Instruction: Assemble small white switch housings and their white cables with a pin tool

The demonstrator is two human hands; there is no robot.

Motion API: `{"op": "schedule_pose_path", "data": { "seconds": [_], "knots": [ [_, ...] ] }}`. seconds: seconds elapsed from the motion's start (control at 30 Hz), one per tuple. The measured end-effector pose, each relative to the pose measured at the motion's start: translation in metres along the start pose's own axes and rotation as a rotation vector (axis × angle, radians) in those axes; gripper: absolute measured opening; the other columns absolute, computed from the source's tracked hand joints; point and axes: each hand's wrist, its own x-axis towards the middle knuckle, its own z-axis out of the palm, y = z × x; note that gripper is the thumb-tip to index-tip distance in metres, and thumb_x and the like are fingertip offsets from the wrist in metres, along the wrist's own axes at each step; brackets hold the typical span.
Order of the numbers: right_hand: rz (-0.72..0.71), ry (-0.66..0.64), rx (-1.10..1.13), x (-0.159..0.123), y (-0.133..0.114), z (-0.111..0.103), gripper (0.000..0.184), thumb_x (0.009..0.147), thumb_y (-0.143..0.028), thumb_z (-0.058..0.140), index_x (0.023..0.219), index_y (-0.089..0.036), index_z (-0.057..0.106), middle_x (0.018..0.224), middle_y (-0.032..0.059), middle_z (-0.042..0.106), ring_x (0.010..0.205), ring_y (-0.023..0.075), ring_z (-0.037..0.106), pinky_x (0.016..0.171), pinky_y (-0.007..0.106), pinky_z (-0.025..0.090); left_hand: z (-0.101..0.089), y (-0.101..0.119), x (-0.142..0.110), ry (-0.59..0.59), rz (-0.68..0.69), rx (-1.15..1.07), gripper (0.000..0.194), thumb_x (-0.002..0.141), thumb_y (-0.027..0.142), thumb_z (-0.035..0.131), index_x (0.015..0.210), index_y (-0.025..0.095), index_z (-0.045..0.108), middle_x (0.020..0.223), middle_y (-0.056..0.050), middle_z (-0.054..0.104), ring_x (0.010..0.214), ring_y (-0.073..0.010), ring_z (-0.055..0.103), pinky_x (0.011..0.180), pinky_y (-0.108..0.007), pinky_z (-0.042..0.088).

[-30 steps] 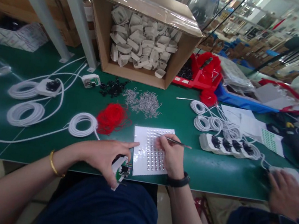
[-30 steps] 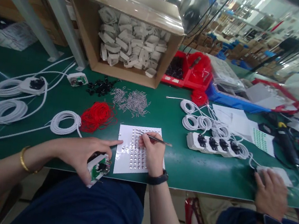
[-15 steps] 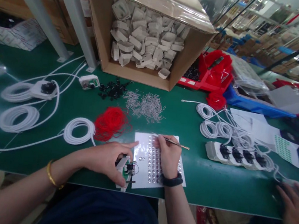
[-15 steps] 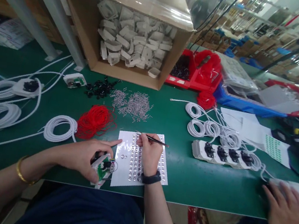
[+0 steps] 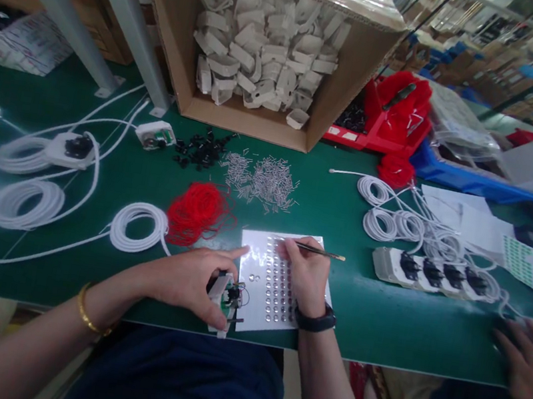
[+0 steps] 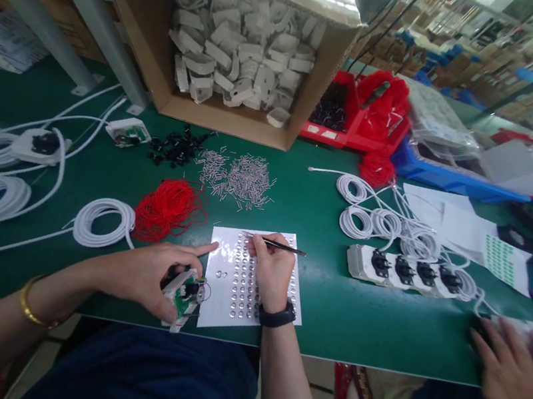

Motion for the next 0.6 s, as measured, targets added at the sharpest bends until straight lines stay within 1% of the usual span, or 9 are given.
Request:
{"op": "schedule_pose_path", "data": {
  "seconds": [0.07, 0.17, 0.23, 0.33, 0.43, 0.53, 0.6],
  "knots": [
    [0.001, -0.016, 0.002, 0.0004, -0.0003, -0.0014, 0.023, 0.074, -0.037, 0.070, 0.071, -0.017, 0.060, 0.062, 0.0026, 0.069, 0.058, 0.0166, 0.065, 0.057, 0.028, 0.052, -0.0008, 0.0008, 0.0001, -0.006, -0.002, 0.017, 0.041, 0.056, 0.041, 0.079, 0.090, 0.023, 0.065, 0.150, -0.003, 0.033, 0.104, -0.0242, 0.062, 0.070, -0.025, 0.048],
    [0.006, -0.039, -0.006, 0.0005, -0.0026, -0.0028, 0.023, 0.074, -0.037, 0.070, 0.072, -0.017, 0.059, 0.063, 0.0032, 0.069, 0.058, 0.0165, 0.066, 0.057, 0.027, 0.053, -0.0013, 0.0014, -0.0002, -0.009, 0.005, 0.038, 0.041, 0.057, 0.041, 0.079, 0.091, 0.023, 0.065, 0.150, -0.003, 0.033, 0.115, -0.0261, 0.056, 0.075, -0.025, 0.047],
    [0.005, -0.051, -0.010, 0.0005, -0.0046, -0.0034, 0.023, 0.074, -0.036, 0.070, 0.072, -0.017, 0.059, 0.063, 0.0033, 0.070, 0.058, 0.0163, 0.066, 0.057, 0.027, 0.053, -0.0010, 0.0011, -0.0008, -0.014, 0.005, 0.034, 0.041, 0.057, 0.042, 0.079, 0.090, 0.024, 0.064, 0.150, -0.003, 0.032, 0.118, -0.0266, 0.054, 0.078, -0.026, 0.047],
    [-0.006, -0.069, -0.020, 0.0007, -0.0067, -0.0041, 0.024, 0.074, -0.037, 0.070, 0.070, -0.017, 0.058, 0.062, 0.0030, 0.069, 0.057, 0.0161, 0.066, 0.057, 0.027, 0.053, -0.0006, 0.0000, -0.0012, -0.024, -0.002, 0.024, 0.042, 0.057, 0.042, 0.079, 0.093, 0.024, 0.064, 0.151, -0.004, 0.030, 0.120, -0.0270, 0.053, 0.082, -0.027, 0.046],
    [0.000, -0.082, -0.025, 0.0010, -0.0065, -0.0049, 0.025, 0.073, -0.039, 0.071, 0.069, -0.017, 0.059, 0.063, 0.0031, 0.069, 0.058, 0.0166, 0.066, 0.057, 0.027, 0.053, -0.0011, -0.0009, -0.0006, -0.043, -0.006, 0.019, 0.047, 0.056, 0.045, 0.079, 0.094, 0.022, 0.064, 0.152, -0.006, 0.029, 0.121, -0.0281, 0.052, 0.083, -0.027, 0.046],
    [0.010, -0.080, -0.002, 0.0012, -0.0043, -0.0053, 0.026, 0.072, -0.041, 0.071, 0.071, -0.018, 0.060, 0.064, 0.0032, 0.070, 0.059, 0.0171, 0.066, 0.058, 0.028, 0.053, -0.0018, -0.0017, 0.0001, -0.061, 0.001, 0.011, 0.050, 0.055, 0.048, 0.079, 0.094, 0.021, 0.064, 0.152, -0.008, 0.028, 0.127, -0.0293, 0.046, 0.085, -0.027, 0.044],
    [0.007, -0.073, 0.004, 0.0012, -0.0030, -0.0053, 0.025, 0.073, -0.041, 0.071, 0.072, -0.018, 0.060, 0.064, 0.0031, 0.070, 0.059, 0.0171, 0.066, 0.058, 0.028, 0.053, -0.0014, -0.0023, 0.0001, -0.060, 0.006, 0.004, 0.051, 0.055, 0.050, 0.078, 0.096, 0.021, 0.064, 0.152, -0.008, 0.027, 0.126, -0.0301, 0.046, 0.087, -0.028, 0.044]
  ]
}}
